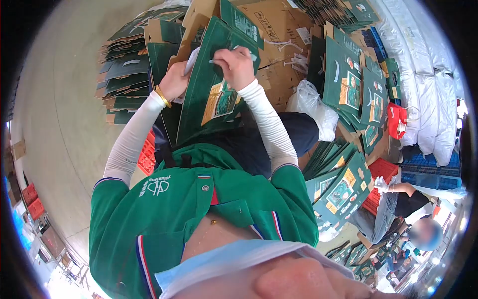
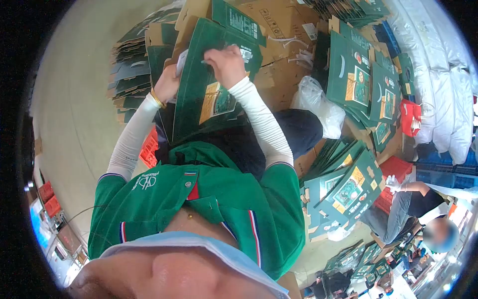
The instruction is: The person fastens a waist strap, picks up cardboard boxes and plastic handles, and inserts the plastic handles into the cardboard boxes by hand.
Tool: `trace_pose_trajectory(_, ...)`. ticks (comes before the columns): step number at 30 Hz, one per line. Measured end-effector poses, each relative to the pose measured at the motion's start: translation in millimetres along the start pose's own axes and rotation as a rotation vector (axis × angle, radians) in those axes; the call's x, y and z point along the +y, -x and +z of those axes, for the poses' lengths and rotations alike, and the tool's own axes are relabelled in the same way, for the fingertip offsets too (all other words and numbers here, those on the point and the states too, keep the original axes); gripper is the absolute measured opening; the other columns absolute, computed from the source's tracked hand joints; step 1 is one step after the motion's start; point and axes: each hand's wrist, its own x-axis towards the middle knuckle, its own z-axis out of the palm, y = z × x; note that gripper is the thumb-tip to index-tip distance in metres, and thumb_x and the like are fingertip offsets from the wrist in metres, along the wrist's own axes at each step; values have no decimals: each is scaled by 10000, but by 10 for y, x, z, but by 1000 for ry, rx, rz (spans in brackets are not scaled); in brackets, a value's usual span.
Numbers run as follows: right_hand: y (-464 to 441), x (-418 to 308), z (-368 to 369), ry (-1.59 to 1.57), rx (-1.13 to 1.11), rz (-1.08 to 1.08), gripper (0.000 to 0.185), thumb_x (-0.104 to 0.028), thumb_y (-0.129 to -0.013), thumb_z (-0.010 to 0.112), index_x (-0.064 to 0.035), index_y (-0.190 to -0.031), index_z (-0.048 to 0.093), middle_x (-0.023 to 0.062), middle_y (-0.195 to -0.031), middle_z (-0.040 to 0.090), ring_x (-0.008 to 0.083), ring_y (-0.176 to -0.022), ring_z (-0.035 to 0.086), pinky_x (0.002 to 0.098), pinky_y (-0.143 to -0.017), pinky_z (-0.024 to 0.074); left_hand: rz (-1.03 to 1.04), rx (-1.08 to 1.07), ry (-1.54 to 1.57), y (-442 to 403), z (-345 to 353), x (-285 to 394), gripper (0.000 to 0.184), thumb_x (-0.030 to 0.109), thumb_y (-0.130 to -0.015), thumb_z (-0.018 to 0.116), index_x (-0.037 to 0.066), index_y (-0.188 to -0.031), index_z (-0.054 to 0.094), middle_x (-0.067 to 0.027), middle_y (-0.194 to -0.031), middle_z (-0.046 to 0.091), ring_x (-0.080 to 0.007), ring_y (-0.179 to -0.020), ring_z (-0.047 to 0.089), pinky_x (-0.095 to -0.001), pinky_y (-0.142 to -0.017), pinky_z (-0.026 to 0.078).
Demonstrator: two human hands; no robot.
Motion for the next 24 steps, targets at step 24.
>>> trace_pose_trajectory(24, 136, -212, 21, -43, 89, 165, 55, -123, -668, 646, -100, -693, 603, 27, -663, 597, 200, -605, 549, 295, -682, 377, 142, -1, 20, 49, -2, -12, 237, 155, -766, 545, -39, -901, 532, -160, -765, 591, -186, -690, 554, -303, -682, 424)
